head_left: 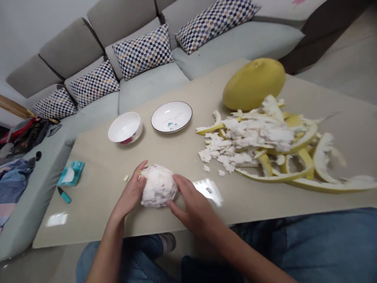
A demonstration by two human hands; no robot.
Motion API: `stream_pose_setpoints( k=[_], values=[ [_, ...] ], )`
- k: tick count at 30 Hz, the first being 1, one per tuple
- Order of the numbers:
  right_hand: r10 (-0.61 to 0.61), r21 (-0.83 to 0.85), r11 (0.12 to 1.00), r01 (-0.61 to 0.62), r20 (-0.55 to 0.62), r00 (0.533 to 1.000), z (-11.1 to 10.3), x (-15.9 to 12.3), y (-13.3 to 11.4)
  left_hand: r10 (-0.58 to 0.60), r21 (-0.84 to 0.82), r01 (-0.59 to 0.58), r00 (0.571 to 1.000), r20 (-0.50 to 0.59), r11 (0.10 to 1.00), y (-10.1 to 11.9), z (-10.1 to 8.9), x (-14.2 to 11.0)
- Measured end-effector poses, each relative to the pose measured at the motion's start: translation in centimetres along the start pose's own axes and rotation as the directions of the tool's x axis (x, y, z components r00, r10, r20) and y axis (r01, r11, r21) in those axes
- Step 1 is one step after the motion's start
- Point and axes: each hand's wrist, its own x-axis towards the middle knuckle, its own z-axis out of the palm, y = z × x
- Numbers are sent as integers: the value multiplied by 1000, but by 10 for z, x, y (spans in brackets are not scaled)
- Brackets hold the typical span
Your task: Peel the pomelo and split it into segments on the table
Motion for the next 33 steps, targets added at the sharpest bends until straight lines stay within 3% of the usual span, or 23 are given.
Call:
stream_pose_setpoints(
  k=[2, 6, 12, 18, 22, 26, 29, 33],
  values=[
    [-23, -20, 1000, 24, 49, 999, -10, 10, 3, 2, -34, -2, 1000, 24, 999, 0, 0, -6],
    [-6, -120, 992, 23, 141, 990, -40, 33, 1, -51, 50, 49, 998, 40, 998, 0, -2, -25],
    [58, -300, 951, 73, 404, 913, -64, 66, -34, -112, 77, 123, 985, -135, 989, 2, 26, -49],
    [-11, -439, 839, 320, 575, 818, -57, 89, -73, 18, -34, -27, 968, -250, 999, 2, 59, -55],
    [-163, -424, 727, 540, 657, 736, -44, 95, -83, 60, -29, -71, 959, -278, 997, -2, 63, -56],
    [-246, -367, 681, 634, 701, 670, -32, 100, -88, 50, -59, -72, 952, -302, 996, -3, 64, -56],
    [-262, -363, 687, 630, 684, 681, -27, 101, -87, 65, -46, -89, 926, -371, 995, -1, 66, -52],
    [-311, -382, 707, 595, 588, 747, -21, 96, -81, 94, -22, -116, 892, -443, 993, 0, 71, -47]
  ],
)
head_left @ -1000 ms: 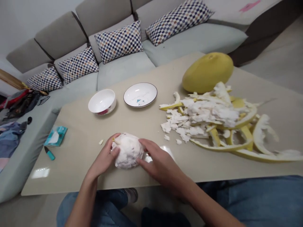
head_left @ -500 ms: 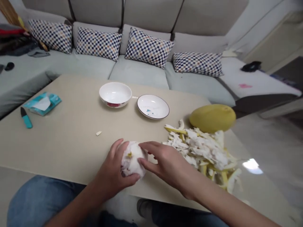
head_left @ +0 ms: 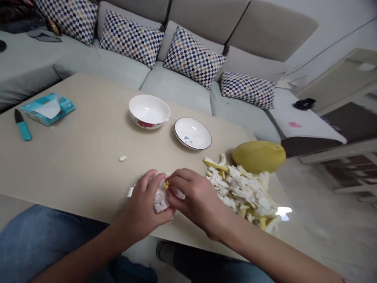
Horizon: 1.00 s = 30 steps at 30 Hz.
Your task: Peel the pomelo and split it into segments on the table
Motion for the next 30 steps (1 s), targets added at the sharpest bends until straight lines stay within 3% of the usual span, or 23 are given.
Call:
stream_pose_setpoints(
  k=[4, 11, 24, 30],
  values=[
    [38, 43, 999, -33, -139, 990, 14, -3, -1, -11, -6, 11, 1000, -14, 1000, 0, 2, -1],
    [104, 44, 994, -96, -266, 958, 26, -4, -1, -31, -39, 31, 999, -4, 999, 2, -1, 3],
    [15, 98, 995, 4, -189, 982, 17, 10, 22, -59, 3, 59, 994, 87, 998, 2, -11, 13],
    [133, 234, 966, -114, -68, 989, -2, 11, 42, -25, -15, 27, 993, 114, 1000, -1, -13, 2]
  ],
)
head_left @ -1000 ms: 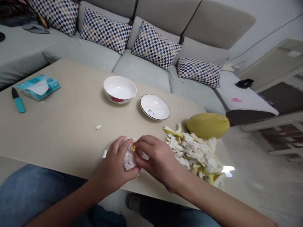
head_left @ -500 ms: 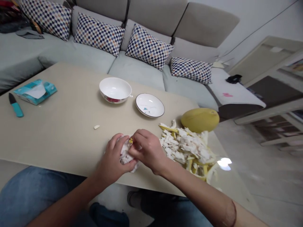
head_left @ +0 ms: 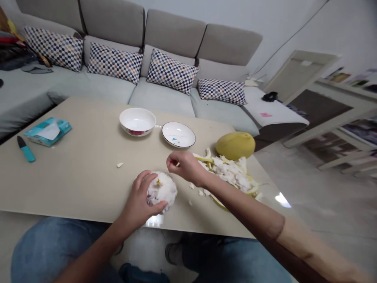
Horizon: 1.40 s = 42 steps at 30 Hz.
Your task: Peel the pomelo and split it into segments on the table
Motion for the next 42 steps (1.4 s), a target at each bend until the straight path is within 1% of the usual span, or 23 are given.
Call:
stream_pose_setpoints(
  k=[3, 6, 7, 9, 10, 11, 12, 14, 16, 18, 20, 22, 24, 27, 29, 31, 33, 35, 37, 39, 41, 42],
  values=[
    [36, 90, 995, -38, 25, 999, -4, -16, -4, 1, -27, 0, 1000, 8, 1000, -4, -1, -2],
    [64, 201, 978, -59, -18, 998, -3, -33, -13, -3, -31, 3, 1000, 5, 1000, -1, -5, 0],
    [69, 231, 971, -61, -23, 997, -1, -37, -15, -3, -20, 2, 1000, -20, 1000, 1, -7, 2],
    [65, 249, 967, -52, -44, 997, 3, -42, -16, 24, 31, -21, 994, -105, 999, 10, -13, 5],
    [57, 235, 971, -41, -61, 997, 6, -44, -16, 57, 74, -46, 987, -150, 996, 15, -16, 8],
    [41, 210, 977, -23, -81, 996, 9, -44, -15, 105, 125, -85, 980, -168, 989, 20, -20, 10],
    [18, 177, 984, 0, -103, 995, 11, -45, -14, 154, 168, -127, 975, -161, 978, 25, -24, 13],
    [-36, 116, 992, 52, -140, 990, 17, -46, -12, 216, 216, -192, 972, -94, 957, 34, -30, 18],
    [-77, 92, 991, 93, -170, 983, 21, -47, -9, 227, 232, -214, 973, -30, 949, 40, -36, 21],
    [-76, 97, 991, 96, -194, 978, 24, -48, -8, 185, 224, -177, 983, -15, 958, 42, -39, 24],
    [-58, 107, 991, 82, -208, 976, 26, -48, -7, 95, 176, -88, 995, -30, 980, 40, -40, 26],
    [-54, 109, 991, 79, -216, 975, 27, -48, -7, -18, 74, 20, 999, -30, 997, 36, -39, 28],
    [-71, 99, 991, 94, -216, 974, 26, -48, -8, -122, -57, 121, 993, -11, 991, 30, -37, 31],
    [-93, 83, 990, 112, -206, 974, 25, -47, -10, -204, -202, 200, 979, 1, 959, 24, -33, 34],
    [-92, 76, 991, 108, -195, 977, 25, -45, -12, -213, -250, 203, 977, -15, 947, 23, -28, 33],
    [-84, 61, 994, 96, -179, 980, 24, -41, -15, -201, -268, 182, 979, -43, 946, 24, -24, 32],
    [-94, 33, 994, 99, -148, 985, 24, -37, -18, -181, -273, 156, 981, -70, 949, 24, -22, 31],
    [-114, 8, 993, 116, -101, 988, 22, -34, -20, -188, -310, 154, 979, -81, 938, 25, -22, 32],
    [-124, -7, 992, 124, -67, 990, 21, -31, -22, -221, -382, 187, 974, -46, 905, 24, -27, 34],
    [-123, -13, 992, 122, -64, 990, 21, -31, -22, -227, -414, 220, 973, 32, 883, 24, -35, 36],
    [-122, -7, 993, 121, -81, 989, 23, -32, -21, -182, -372, 208, 978, 103, 905, 24, -43, 35],
    [-120, 2, 993, 120, -95, 988, 24, -33, -20, -157, -339, 189, 980, 119, 922, 25, -47, 34]
  ],
)
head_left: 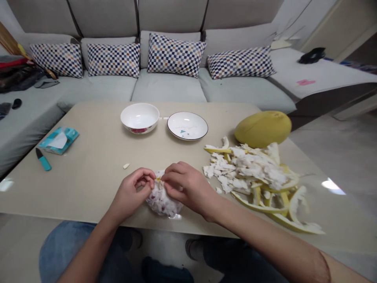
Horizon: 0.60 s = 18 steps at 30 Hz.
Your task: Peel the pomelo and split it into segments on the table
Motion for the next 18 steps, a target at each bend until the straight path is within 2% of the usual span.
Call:
stream_pose_setpoints(
  k=[4, 9, 11, 13, 15, 16, 18],
  values=[
    [26, 26, 999, -25, -41, 999, 5, -1, -1, 64, 179, -70, 997, 43, 981, 6, -3, -6],
    [20, -37, 999, -18, 40, 999, -1, 4, -4, 140, 367, -139, 990, 25, 920, 9, 3, -4],
    [61, 35, 997, -62, 30, 998, -4, 1, -2, 161, 425, -160, 986, 34, 891, 11, 3, -3],
    [134, 130, 983, -128, -38, 990, -2, -7, 1, 212, 497, -207, 976, 48, 843, 14, 1, -3],
    [218, 197, 961, -193, -119, 969, 4, -17, 6, 325, 608, -329, 938, 121, 723, 18, -1, -3],
    [258, 224, 949, -223, -141, 956, 9, -21, 8, 390, 672, -412, 900, 195, 615, 21, -3, -2],
    [322, 284, 918, -277, -126, 938, 20, -29, 11, 461, 758, -564, 796, 393, 327, 27, -5, 0]
  ],
)
